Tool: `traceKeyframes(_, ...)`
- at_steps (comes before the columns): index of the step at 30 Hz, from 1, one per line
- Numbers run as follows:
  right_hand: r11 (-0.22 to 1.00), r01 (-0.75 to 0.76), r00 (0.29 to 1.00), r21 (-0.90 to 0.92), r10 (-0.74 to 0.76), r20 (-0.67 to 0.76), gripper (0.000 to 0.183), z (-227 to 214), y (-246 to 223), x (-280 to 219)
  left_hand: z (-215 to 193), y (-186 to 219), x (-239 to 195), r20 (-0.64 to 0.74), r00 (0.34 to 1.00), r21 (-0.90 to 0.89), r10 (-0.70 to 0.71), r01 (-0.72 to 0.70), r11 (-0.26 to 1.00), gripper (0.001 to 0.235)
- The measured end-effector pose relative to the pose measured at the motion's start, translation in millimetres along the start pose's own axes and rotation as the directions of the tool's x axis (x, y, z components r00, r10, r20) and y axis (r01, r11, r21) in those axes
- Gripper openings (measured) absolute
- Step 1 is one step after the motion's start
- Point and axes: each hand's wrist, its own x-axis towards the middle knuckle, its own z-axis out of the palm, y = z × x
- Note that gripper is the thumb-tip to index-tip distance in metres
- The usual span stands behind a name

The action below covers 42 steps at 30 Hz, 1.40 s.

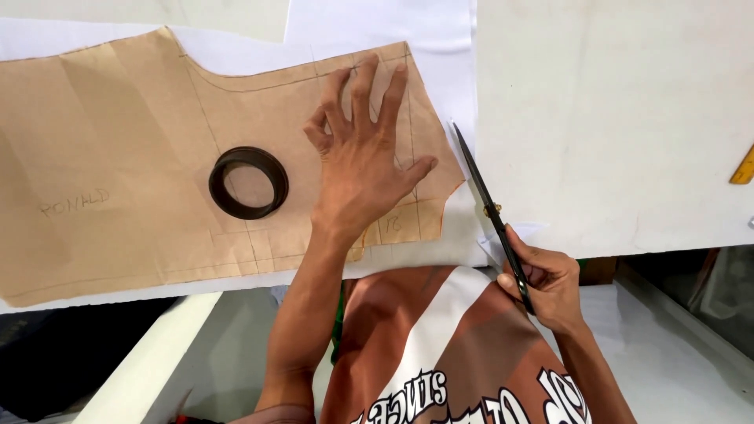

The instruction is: Marking fabric with a pencil and ruler using a paper pattern and then cutting it with tailor shears.

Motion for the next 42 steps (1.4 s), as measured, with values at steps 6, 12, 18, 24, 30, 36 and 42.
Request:
traceKeyframes(6,0.999,0.005,1.0,-0.032,-0.005,-0.002,0.066,7,-8,10,-1,0,0,-0.01,1.0,0.011,0.004,-0.004,1.0,0.11)
traceKeyframes(12,0.998,-0.057,0.998,-0.016,0.057,-0.01,0.065,10,-11,8,3,-1,0,-0.011,1.0,0.037,-0.006,0.006,0.999,0.113)
traceKeyframes(18,1.0,-0.018,1.0,0.025,0.019,-0.021,0.065,14,-16,17,3,0,1,-0.021,1.0,0.026,-0.006,0.006,1.0,0.113)
traceKeyframes(24,1.0,-0.007,1.0,-0.025,0.007,0.006,0.064,16,-20,23,2,0,1,-0.012,1.0,0.012,-0.017,0.017,1.0,0.113)
traceKeyframes(30,0.999,-0.031,0.999,-0.024,0.03,-0.01,0.064,15,-17,23,3,0,0,-0.02,1.0,-0.011,-0.015,0.015,1.0,0.113)
traceKeyframes(36,1.0,0.004,1.0,0.022,-0.004,0.003,0.065,18,-21,31,0,1,0,-0.026,1.0,-0.019,-0.015,0.015,1.0,0.112)
traceKeyframes(42,0.999,0.009,1.0,0.045,-0.01,0.013,0.064,19,-22,34,2,0,-1,-0.042,0.999,-0.011,-0.015,0.015,1.0,0.114)
